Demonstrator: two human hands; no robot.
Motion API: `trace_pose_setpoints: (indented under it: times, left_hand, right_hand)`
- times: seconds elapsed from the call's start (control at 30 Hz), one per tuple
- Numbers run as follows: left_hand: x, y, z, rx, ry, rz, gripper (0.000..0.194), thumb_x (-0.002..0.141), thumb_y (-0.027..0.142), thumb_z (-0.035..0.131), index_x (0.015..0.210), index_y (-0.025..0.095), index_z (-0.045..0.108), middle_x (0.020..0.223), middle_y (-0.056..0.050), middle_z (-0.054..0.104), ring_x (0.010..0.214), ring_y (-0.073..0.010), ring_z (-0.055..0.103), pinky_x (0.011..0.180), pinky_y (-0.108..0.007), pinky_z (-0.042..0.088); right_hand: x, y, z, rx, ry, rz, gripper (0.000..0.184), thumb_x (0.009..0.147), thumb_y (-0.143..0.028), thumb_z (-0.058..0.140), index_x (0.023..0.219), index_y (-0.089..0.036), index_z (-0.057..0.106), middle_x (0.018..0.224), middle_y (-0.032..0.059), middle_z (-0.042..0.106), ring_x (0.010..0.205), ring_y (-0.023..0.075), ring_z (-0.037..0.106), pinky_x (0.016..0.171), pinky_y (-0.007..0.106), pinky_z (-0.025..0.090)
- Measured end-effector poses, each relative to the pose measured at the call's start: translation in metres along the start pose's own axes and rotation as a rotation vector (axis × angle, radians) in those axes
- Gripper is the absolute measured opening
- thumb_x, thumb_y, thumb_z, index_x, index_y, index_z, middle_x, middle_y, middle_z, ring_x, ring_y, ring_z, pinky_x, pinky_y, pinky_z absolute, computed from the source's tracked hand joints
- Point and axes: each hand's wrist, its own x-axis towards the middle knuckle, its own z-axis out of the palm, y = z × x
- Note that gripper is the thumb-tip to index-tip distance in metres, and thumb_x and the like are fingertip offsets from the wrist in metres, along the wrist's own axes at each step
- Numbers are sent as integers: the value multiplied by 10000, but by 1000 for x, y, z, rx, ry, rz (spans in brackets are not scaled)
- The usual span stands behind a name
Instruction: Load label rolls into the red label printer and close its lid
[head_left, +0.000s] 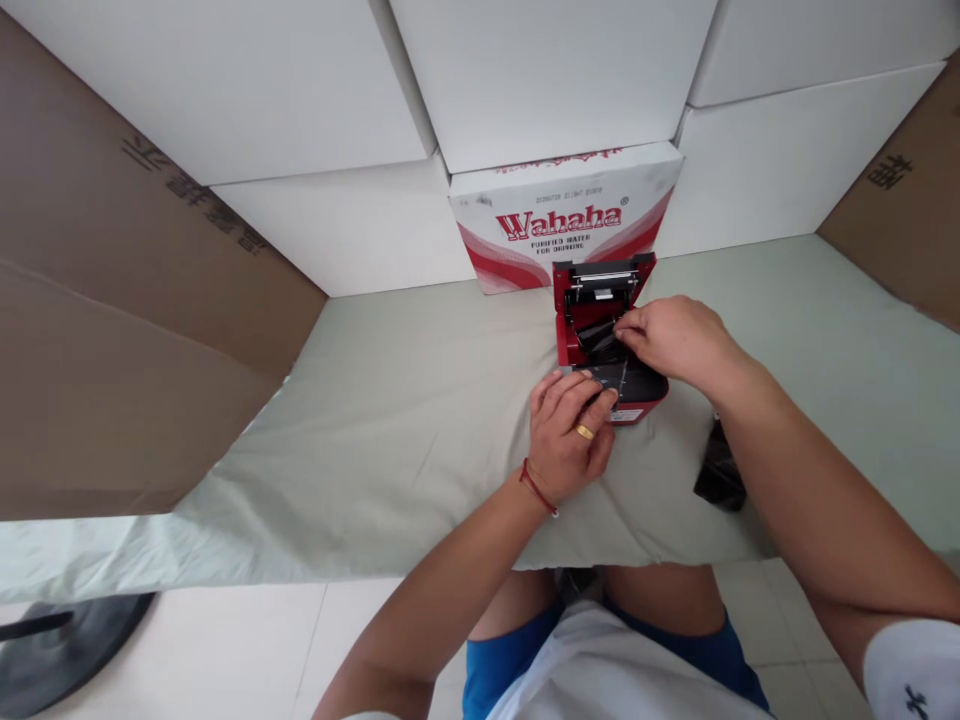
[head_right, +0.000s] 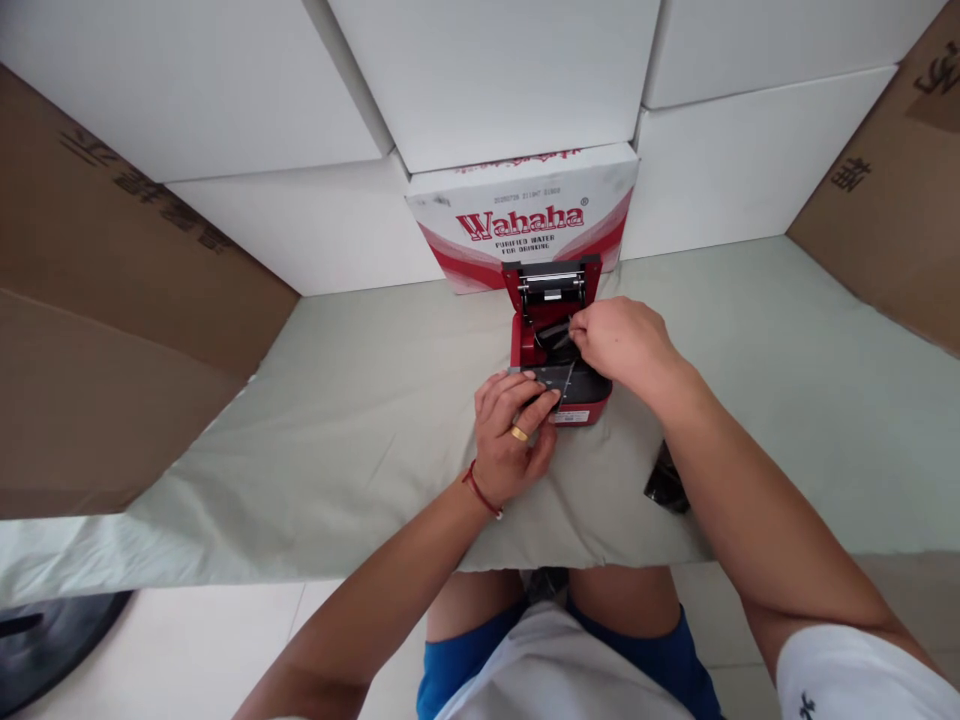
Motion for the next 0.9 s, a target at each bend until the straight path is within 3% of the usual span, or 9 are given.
trace_pose_setpoints:
  times: [0.17, 0.27, 0.37, 0.47, 0.63, 0.83, 0.9]
  left_hand:
    - [0, -2, 0, -8, -17, 11, 450, 939, 171, 589, 1365, 307, 638, 1153, -67, 776, 1231, -254, 722, 1173, -497, 476]
    - [-1, -3, 0, -37, -41, -2, 449, 938, 167, 594, 1360, 313, 646, 1167, -65, 775, 1246, -257, 714, 1176, -511, 474]
    - [-2, -4, 0, -49, -53, -7, 443, 943, 169, 595, 1358, 313, 654, 1180, -64, 773, 1254, -257, 708, 1181, -518, 475]
    - [-1, -3, -1, -34, -19, 16, 436, 936, 161, 605, 1348, 294, 658, 1163, -70, 773, 1240, -255, 711, 1168, -508, 489]
    - [2, 0, -2, -29, -16, 40, 454, 944, 158, 608, 1376, 294, 637, 1220, -69, 769, 1282, -244, 702, 1205, -493, 463]
    - [-1, 4, -3, 17, 232, 39, 596, 917, 199, 700, 1486, 280, 540, 1215, -80, 724, 1361, -263, 650, 1278, -478, 374]
    - [-2, 4, -4, 29, 254, 36, 600, 944, 249, 687, 1516, 262, 507, 1233, -87, 718, 1386, -269, 636, 1292, -485, 361]
  right_hand:
    - [6, -9, 4, -46, 116, -44, 410, 1023, -373, 506, 1301, -330, 804, 1085, 88, 845, 955, 315, 754, 729, 392, 490]
    - [10, -20, 2, -127, 56, -104, 414, 1003, -279, 521, 1311, -291, 798, 1092, 145, 839, 975, 345, 759, 736, 405, 497]
    - [15, -32, -3, -162, -30, -118, 391, 980, -171, 495, 1149, -205, 846, 1083, 208, 829, 1017, 366, 762, 783, 426, 516]
    - [20, -43, -5, -142, -36, -119, 364, 999, -206, 500, 1068, -205, 858, 1065, 211, 830, 1066, 367, 755, 838, 437, 528]
    - [21, -47, -2, -105, -1, -86, 308, 998, -277, 578, 1111, -198, 853, 1076, 237, 822, 1068, 411, 758, 866, 489, 542]
    - [14, -34, -12, -99, -67, -19, 296, 967, -300, 647, 1196, -203, 808, 1164, 206, 805, 1051, 392, 760, 803, 432, 557]
    - [12, -32, -17, -107, -99, -18, 331, 985, -322, 612, 1234, -197, 791, 1184, 203, 798, 1050, 382, 756, 787, 417, 552]
